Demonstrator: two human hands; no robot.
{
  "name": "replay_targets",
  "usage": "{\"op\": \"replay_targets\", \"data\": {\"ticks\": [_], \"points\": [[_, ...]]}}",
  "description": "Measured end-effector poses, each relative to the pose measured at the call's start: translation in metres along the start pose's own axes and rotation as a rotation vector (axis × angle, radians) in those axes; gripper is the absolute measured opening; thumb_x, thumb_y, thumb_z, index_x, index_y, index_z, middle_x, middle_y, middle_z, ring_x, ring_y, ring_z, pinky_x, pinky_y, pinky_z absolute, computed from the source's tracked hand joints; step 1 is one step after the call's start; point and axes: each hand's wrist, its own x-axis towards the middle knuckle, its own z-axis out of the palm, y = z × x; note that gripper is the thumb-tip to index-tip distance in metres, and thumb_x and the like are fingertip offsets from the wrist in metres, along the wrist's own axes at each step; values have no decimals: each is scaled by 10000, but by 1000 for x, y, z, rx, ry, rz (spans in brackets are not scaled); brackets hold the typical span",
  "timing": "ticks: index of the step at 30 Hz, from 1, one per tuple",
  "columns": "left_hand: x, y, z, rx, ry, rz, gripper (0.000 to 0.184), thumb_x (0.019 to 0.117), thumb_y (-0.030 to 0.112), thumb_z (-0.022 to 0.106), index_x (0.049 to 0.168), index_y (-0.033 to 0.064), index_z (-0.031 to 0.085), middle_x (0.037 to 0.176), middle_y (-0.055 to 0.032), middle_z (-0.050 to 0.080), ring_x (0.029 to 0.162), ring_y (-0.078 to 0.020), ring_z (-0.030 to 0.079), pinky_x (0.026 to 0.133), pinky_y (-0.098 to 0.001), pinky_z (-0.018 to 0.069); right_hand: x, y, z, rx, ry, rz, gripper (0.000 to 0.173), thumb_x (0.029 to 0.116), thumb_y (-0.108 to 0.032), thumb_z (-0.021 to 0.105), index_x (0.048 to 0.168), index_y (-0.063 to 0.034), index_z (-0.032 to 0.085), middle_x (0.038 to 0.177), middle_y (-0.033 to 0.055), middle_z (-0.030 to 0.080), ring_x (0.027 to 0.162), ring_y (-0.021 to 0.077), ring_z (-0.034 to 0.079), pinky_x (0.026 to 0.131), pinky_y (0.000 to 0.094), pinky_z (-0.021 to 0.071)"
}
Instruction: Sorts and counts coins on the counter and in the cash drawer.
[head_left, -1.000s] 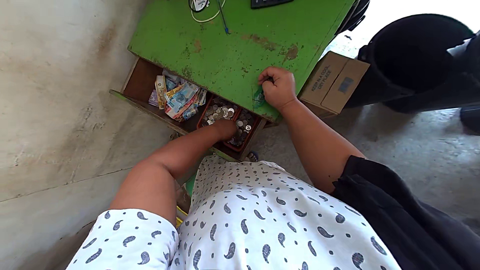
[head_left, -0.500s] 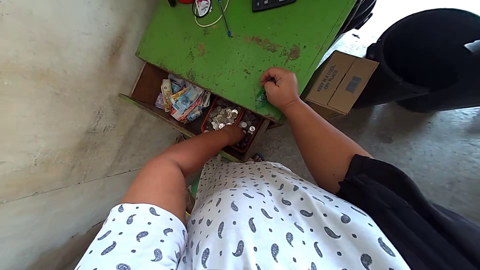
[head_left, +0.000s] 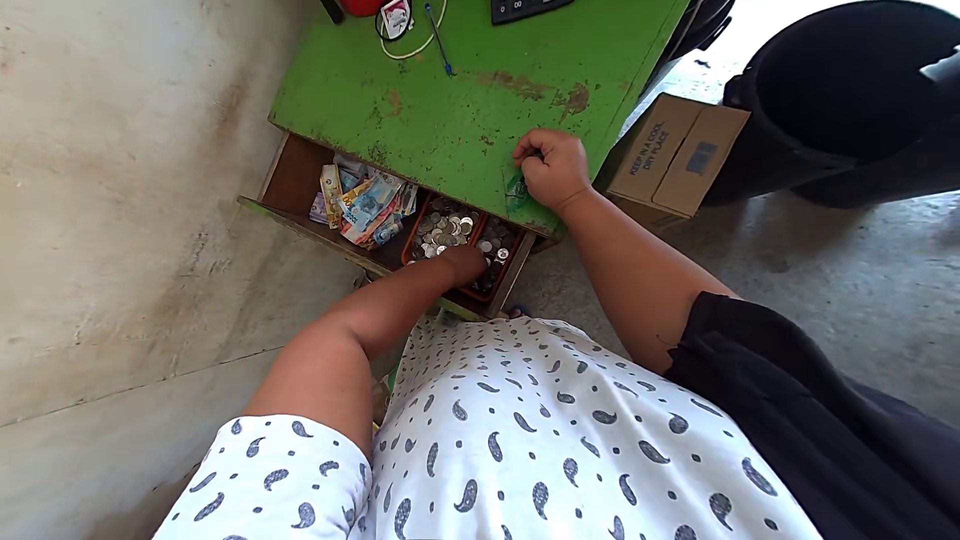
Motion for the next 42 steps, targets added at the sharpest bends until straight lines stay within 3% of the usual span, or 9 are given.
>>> {"op": "replay_targets", "data": {"ticks": [5, 9, 15, 17, 21, 25, 34, 38, 42], "points": [[-12, -45, -4, -430, 104, 11, 208, 915, 206, 777, 1025, 30, 755, 1028, -166, 729, 1011, -337, 684, 953, -590, 517, 0, -4, -3, 0, -23, 12, 260, 928, -86, 486, 1033, -51, 721, 1013, 124, 726, 959, 258, 698, 849, 500, 549], [-32, -54, -12, -910, 54, -130, 216, 949, 127, 745, 1107, -8, 683, 1003, -136, 736, 838, -206, 734, 819, -390, 617, 0, -3, -2, -12, -22, 17, 258, 930, -97, 486, 1032, -69, 721, 1008, 108, 727, 952, 245, 698, 839, 494, 547], [-55, -79, -17, -1044, 128, -228, 266, 947, 107, 737, 1187, 21, 662, 1018, -129, 731, 846, -189, 724, 794, -360, 610, 0, -2, -2, -7, -12, 8, 255, 925, -94, 487, 1027, -70, 719, 993, 99, 726, 941, 235, 696, 829, 478, 549], [-63, -90, -15, -948, 167, -300, 303, 944, 173, 760, 1197, 32, 673, 1033, -134, 735, 868, -205, 735, 840, -388, 614, 0, -2, -2, -5, -11, 3, 252, 927, -94, 488, 1024, -71, 719, 989, 99, 728, 939, 233, 698, 827, 476, 550], [-77, -93, -13, -573, 117, -295, 186, 979, 236, 715, 1053, 75, 771, 981, -120, 753, 915, -261, 718, 922, -527, 551, 1, -3, -2, -17, -13, 11, 261, 922, -95, 482, 1030, -75, 718, 1004, 102, 729, 956, 238, 698, 836, 485, 546], [-65, -70, -3, -299, -84, -132, 278, 1033, 301, 624, 1154, 94, 764, 1167, -168, 719, 1166, -349, 651, 1045, -610, 459, 0, -4, -3, -16, -19, 23, 264, 920, -92, 485, 1033, -69, 722, 1003, 108, 730, 950, 242, 698, 833, 488, 545], [-44, -31, -5, -116, -218, -230, 341, 1014, 310, 592, 993, -3, 727, 1077, -231, 695, 1091, -423, 653, 900, -671, 498, 0, -3, -3, -20, -8, 6, 258, 938, -94, 487, 1034, -49, 721, 1001, 128, 728, 962, 269, 701, 847, 513, 551], [-70, -22, -1, -338, 60, -308, 354, 1015, 330, 582, 992, 16, 744, 1052, -221, 709, 1061, -419, 671, 894, -670, 519, -1, -1, -4, -7, 18, -35, 266, 941, -75, 473, 1032, -36, 720, 995, 138, 726, 943, 272, 701, 840, 506, 554], [-95, -6, 37, -449, 744, -334, 429, 1045, 443, 507, 1146, 108, 755, 1195, -127, 713, 1200, -325, 635, 1040, -541, 487, -3, 1, -5, 61, 57, -83, 254, 949, -43, 474, 1013, -16, 718, 964, 139, 722, 908, 244, 697, 824, 465, 563]]}}
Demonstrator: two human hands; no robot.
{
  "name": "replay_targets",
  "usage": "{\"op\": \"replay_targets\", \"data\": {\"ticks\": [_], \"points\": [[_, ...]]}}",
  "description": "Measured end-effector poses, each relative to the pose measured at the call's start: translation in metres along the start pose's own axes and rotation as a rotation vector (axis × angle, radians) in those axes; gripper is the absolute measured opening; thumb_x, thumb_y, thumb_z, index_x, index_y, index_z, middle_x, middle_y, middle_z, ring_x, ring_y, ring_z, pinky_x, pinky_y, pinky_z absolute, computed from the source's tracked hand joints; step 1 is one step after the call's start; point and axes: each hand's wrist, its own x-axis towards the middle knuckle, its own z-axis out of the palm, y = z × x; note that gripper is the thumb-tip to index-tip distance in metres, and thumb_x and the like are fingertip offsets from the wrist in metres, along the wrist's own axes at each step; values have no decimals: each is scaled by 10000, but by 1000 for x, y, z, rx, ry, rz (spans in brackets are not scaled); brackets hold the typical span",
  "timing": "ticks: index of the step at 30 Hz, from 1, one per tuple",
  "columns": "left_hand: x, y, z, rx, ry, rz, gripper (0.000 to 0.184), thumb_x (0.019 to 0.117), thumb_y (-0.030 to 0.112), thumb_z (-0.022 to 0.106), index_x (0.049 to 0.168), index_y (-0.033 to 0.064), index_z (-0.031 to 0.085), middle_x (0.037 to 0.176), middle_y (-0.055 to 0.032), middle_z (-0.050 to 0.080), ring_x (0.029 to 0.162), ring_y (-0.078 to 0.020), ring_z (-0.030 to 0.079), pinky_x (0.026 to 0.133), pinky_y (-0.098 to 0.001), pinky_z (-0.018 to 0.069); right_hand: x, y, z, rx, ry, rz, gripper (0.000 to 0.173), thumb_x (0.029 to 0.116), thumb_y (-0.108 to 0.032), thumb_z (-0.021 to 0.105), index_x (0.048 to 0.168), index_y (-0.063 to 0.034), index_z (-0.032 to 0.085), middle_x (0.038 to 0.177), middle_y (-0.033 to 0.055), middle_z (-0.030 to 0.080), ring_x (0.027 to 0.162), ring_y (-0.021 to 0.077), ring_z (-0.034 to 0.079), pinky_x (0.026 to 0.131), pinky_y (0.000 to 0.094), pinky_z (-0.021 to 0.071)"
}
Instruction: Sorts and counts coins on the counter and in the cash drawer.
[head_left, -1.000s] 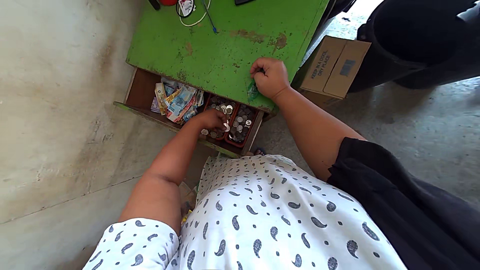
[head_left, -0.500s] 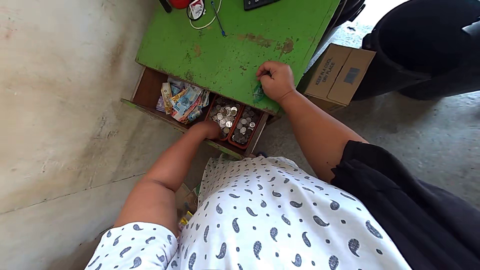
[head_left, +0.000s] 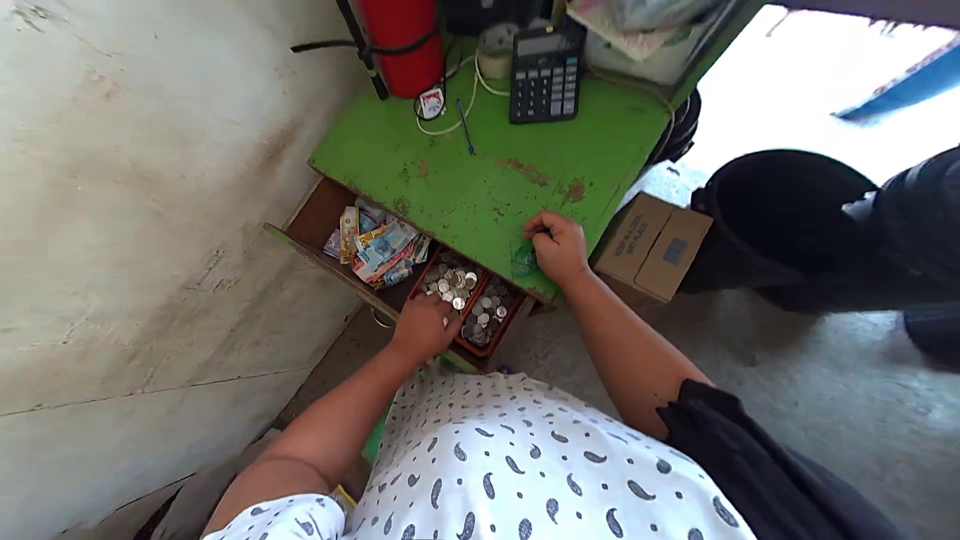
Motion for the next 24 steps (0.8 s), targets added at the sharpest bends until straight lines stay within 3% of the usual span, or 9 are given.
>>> {"op": "replay_targets", "data": {"ticks": [2, 3, 6, 10, 13, 17, 21, 24], "points": [[-4, -16, 26, -37, 521, 238, 385, 1011, 436, 529, 1078, 147, 773, 1159, -89, 737, 1189, -311, 648, 1034, -517, 502, 1, -4, -2, 34, 4, 5, 264, 942, -23, 456, 1004, -9, 713, 953, 128, 725, 895, 223, 696, 816, 445, 565], [0, -20, 30, -52, 688, 333, 370, 1000, 430, 528, 1082, 157, 764, 1185, -99, 730, 1223, -333, 631, 1052, -540, 488, 1, -8, -4, 50, -7, 31, 264, 947, -2, 448, 1007, -4, 706, 953, 128, 723, 890, 225, 691, 812, 450, 563], [9, -22, 32, -77, 850, 419, 377, 1017, 484, 501, 1157, 201, 707, 1326, -119, 661, 1382, -358, 511, 1160, -586, 376, 4, -15, -6, 80, -12, 124, 256, 939, 0, 458, 976, -17, 710, 916, 97, 723, 862, 197, 685, 787, 431, 559], [36, -17, 27, -81, 906, 416, 417, 1028, 524, 467, 1192, 207, 683, 1390, -138, 619, 1434, -367, 453, 1187, -588, 333, 4, -14, -5, 105, -14, 142, 266, 913, -39, 452, 957, -15, 713, 892, 86, 721, 865, 170, 680, 790, 398, 545], [74, -5, 21, -67, 936, 420, 459, 1039, 538, 425, 1219, 201, 679, 1406, -157, 610, 1438, -386, 447, 1193, -608, 307, 4, -9, -6, 108, -27, 134, 294, 910, -51, 439, 982, -10, 722, 928, 71, 734, 888, 111, 679, 811, 315, 544], [130, 17, 8, -40, 925, 412, 497, 1038, 529, 398, 1222, 186, 707, 1393, -178, 627, 1395, -454, 483, 1143, -699, 313, 5, -9, -10, 131, -32, 109, 295, 891, -44, 439, 983, -11, 718, 933, 67, 732, 891, 103, 682, 821, 313, 552], [143, 27, 1, -77, 779, 360, 522, 1018, 537, 440, 1249, 158, 717, 1435, -186, 599, 1416, -487, 449, 1139, -719, 309, 2, -7, -10, 181, -5, 74, 297, 889, -38, 431, 968, -9, 716, 911, 60, 724, 869, 96, 676, 808, 299, 554], [138, 40, -14, -349, 572, 367, 583, 1042, 494, 428, 1326, 42, 663, 1459, -225, 564, 1444, -444, 427, 1189, -593, 338, -4, -9, -7, 236, 111, 102, 300, 886, -24, 428, 989, 19, 707, 924, 84, 717, 874, 114, 673, 813, 309, 553]]}}
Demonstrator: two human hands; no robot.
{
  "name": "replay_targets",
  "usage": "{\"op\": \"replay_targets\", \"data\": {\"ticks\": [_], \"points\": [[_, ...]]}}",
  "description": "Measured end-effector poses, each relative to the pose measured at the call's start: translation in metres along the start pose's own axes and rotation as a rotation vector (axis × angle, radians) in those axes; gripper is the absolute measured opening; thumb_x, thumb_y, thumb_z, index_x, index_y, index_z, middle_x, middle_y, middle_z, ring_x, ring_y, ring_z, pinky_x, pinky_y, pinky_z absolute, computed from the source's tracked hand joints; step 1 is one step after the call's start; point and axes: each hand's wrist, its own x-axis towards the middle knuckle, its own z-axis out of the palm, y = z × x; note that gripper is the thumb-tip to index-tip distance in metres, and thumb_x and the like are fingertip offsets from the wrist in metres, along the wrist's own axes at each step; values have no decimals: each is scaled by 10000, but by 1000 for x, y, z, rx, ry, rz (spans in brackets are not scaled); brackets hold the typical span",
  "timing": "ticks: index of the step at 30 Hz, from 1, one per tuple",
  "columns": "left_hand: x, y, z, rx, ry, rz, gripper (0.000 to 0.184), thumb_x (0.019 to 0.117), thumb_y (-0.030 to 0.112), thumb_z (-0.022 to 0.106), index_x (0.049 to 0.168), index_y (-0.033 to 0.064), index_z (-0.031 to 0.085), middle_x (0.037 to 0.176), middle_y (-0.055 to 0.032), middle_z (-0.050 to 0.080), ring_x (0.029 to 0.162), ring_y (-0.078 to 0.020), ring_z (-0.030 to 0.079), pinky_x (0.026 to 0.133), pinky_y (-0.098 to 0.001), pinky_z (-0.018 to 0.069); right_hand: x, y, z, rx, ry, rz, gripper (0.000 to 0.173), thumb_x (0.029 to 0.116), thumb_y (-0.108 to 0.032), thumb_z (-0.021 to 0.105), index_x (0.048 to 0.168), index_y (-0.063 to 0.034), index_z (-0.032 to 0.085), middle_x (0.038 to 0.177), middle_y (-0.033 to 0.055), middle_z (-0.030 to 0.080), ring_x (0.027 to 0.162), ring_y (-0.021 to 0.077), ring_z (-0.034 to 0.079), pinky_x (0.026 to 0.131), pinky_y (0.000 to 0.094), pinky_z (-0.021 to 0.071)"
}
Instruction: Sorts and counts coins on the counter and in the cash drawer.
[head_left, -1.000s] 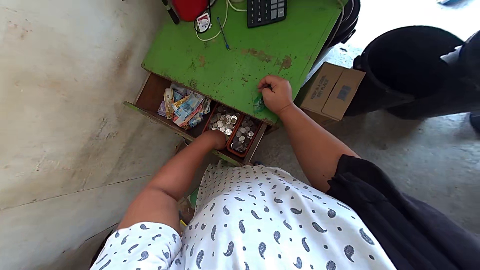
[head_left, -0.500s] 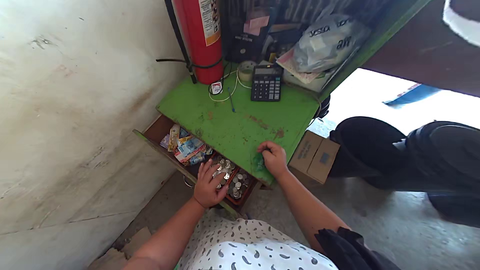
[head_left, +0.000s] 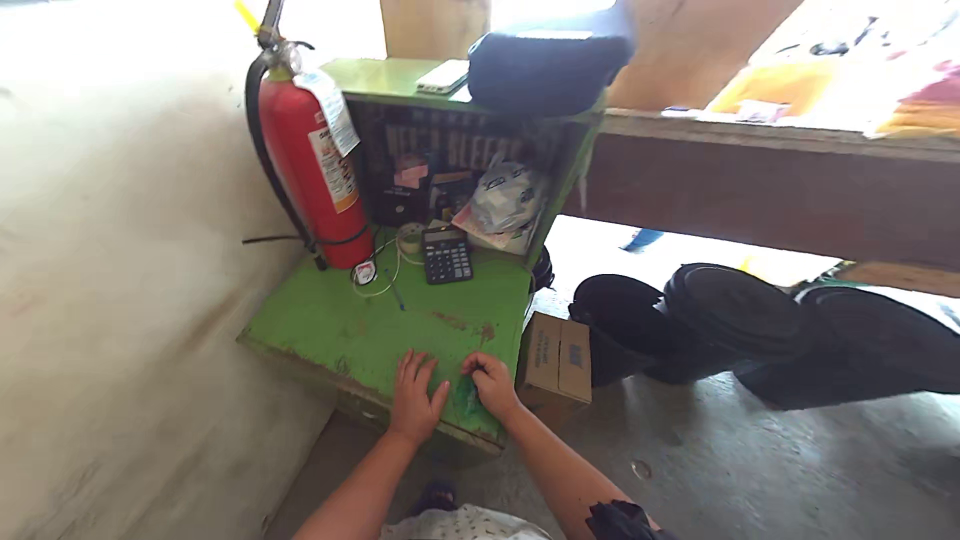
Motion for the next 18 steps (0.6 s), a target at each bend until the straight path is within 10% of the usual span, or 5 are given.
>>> {"op": "replay_targets", "data": {"ticks": [5, 8, 12, 18], "points": [[27, 60, 24, -592, -218, 65, 595, 1079, 317, 363, 1512, -86, 423, 1610, -307, 325, 1521, -369, 325, 1244, -477, 303, 3, -31, 15, 516, 436, 351, 302, 977, 27, 376, 1221, 58, 552, 1117, 109, 615, 997, 99, 603, 885, 262, 512], [42, 86, 53, -741, -173, 107, 512, 1087, 247, 386, 1433, -105, 522, 1585, -317, 363, 1522, -342, 331, 1254, -428, 291, 0, -47, -2, 588, 396, 298, 479, 1051, -41, 240, 1472, 122, 403, 1493, 200, 501, 1334, 85, 495, 1116, 205, 375], [59, 102, 74, -830, -264, 98, 439, 1056, 138, 431, 1398, -115, 537, 1533, -287, 454, 1477, -295, 411, 1224, -402, 341, -12, -41, -35, 895, 465, 294, 685, 1101, -446, 23, 1599, -65, 300, 1603, 99, 410, 1433, 143, 434, 1152, 313, 394], [67, 147, 134, -856, -407, 222, 304, 944, -12, 490, 1171, -95, 674, 1343, -228, 634, 1339, -234, 564, 1136, -352, 452, -77, -23, -88, 935, 598, 211, 626, 1125, -417, 199, 1646, -75, 139, 1653, 125, 318, 1487, 172, 374, 1200, 349, 355]]}}
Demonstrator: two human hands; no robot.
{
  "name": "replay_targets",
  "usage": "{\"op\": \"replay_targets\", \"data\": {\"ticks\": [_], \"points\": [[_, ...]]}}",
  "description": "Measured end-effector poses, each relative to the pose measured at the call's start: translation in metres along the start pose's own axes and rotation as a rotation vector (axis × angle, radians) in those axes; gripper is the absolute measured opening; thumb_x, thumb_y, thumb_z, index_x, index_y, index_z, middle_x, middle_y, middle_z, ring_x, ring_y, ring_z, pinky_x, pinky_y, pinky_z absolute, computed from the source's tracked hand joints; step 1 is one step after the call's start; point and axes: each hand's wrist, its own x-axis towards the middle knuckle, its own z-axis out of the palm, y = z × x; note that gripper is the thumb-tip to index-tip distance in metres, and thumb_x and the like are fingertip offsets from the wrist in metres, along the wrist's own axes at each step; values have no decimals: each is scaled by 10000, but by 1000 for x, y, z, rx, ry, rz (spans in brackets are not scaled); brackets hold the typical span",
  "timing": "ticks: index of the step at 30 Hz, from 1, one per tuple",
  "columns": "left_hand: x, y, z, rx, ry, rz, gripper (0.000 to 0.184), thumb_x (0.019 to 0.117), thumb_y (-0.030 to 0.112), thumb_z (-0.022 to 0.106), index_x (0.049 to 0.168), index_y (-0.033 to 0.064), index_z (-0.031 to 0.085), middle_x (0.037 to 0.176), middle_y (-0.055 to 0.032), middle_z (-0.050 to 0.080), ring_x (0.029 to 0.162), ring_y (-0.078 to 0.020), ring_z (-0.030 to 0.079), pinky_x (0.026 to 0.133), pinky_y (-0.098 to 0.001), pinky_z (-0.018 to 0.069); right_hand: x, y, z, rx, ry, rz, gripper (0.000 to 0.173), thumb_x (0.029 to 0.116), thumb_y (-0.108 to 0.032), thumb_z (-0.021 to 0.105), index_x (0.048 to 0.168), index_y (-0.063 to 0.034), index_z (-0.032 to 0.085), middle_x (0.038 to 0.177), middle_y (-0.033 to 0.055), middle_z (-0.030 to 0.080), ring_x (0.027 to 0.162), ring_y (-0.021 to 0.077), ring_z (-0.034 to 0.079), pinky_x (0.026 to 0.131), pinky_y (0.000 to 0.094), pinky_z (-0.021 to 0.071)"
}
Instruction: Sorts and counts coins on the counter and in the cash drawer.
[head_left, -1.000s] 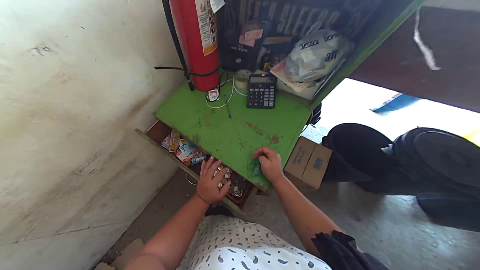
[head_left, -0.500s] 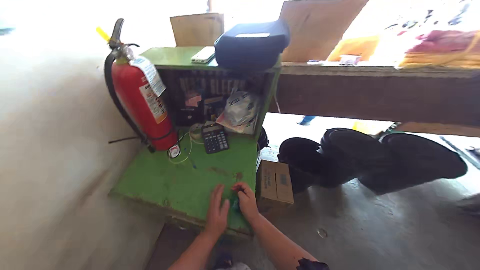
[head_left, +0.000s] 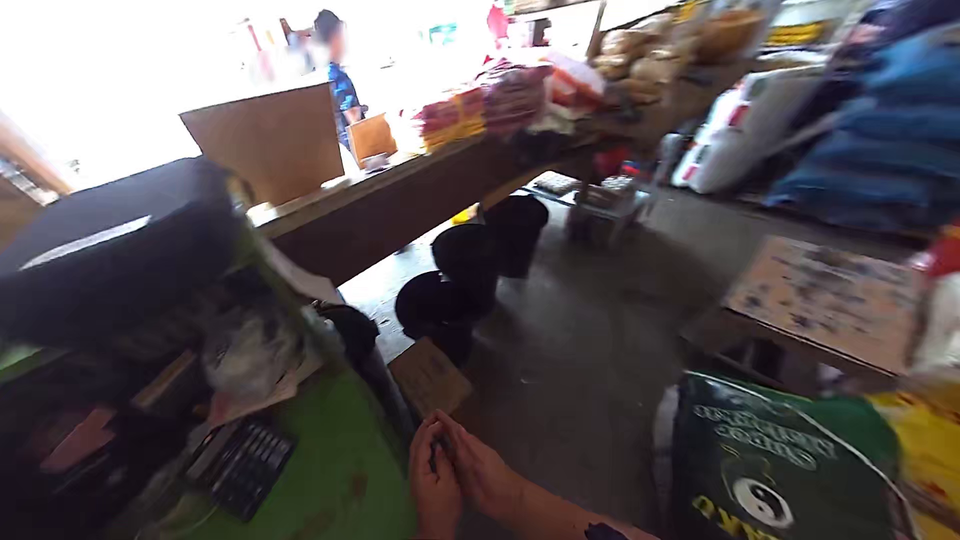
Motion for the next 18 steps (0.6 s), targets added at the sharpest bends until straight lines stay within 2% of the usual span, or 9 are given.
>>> {"op": "replay_targets", "data": {"ticks": [1, 3, 5, 8, 11, 14, 16, 18], "points": [[8, 2, 12, 2, -30, -15, 289, 934, -27, 495, 1143, -87, 685, 1296, -212, 658, 1306, -221, 586, 1121, -348, 465, -4, -7, -16, -37, 12, -20, 661, 1115, -450, 274, 1648, -81, 141, 1659, 127, 311, 1493, 191, 374, 1203, 373, 362], [22, 6, 36, 0, -88, -25, 270, 927, -40, 502, 1114, -79, 692, 1209, -184, 690, 1238, -191, 619, 1085, -329, 491, -13, -28, -46, -119, 85, -34, 701, 1076, -491, 407, 1614, -66, 266, 1597, 133, 420, 1429, 226, 470, 1159, 412, 431], [36, 9, 60, -35, -148, -32, 267, 944, -40, 495, 1126, -80, 685, 1158, -157, 698, 1168, -152, 639, 1043, -305, 511, -21, -58, -76, -209, 142, -29, 606, 1072, -435, 437, 1546, -60, 407, 1512, 120, 526, 1351, 225, 548, 1125, 415, 461], [53, 19, 99, -115, -240, -158, 273, 972, -26, 469, 1168, -72, 654, 1075, -98, 682, 936, -68, 675, 852, -234, 581, -32, -116, -115, -306, 181, -158, 448, 1103, -294, 396, 1437, -35, 542, 1443, 108, 590, 1249, 200, 623, 1063, 384, 509], [69, 28, 140, -6, -465, -425, 264, 1009, -19, 480, 1221, -50, 633, 1091, -129, 663, 860, -139, 674, 772, -309, 589, -44, -197, -139, -398, 205, -525, 390, 1105, -232, 400, 1316, -20, 652, 1360, 96, 653, 1164, 165, 664, 1002, 354, 547], [76, 15, 187, 169, -680, -599, 260, 1017, -10, 507, 1243, -31, 635, 1107, -145, 670, 841, -180, 672, 765, -360, 582, -65, -298, -153, -530, 118, -1056, 346, 1098, -351, 475, 1246, -162, 725, 1262, 22, 709, 1132, 146, 681, 985, 347, 572], [76, 6, 224, 205, -739, -676, 260, 1015, -2, 524, 1251, -27, 629, 1119, -153, 669, 840, -191, 674, 761, -366, 583, -90, -367, -160, -604, 55, -1328, 301, 1084, -341, 517, 1227, -184, 730, 1198, -1, 727, 1134, 146, 681, 994, 364, 569], [84, 2, 261, 217, -757, -700, 264, 1014, -4, 531, 1260, -32, 624, 1125, -164, 667, 842, -200, 675, 757, -365, 584, -116, -422, -167, -664, 51, -1525, 218, 1045, -306, 601, 1183, -182, 716, 1150, -31, 716, 1127, 138, 673, 977, 356, 576]]}}
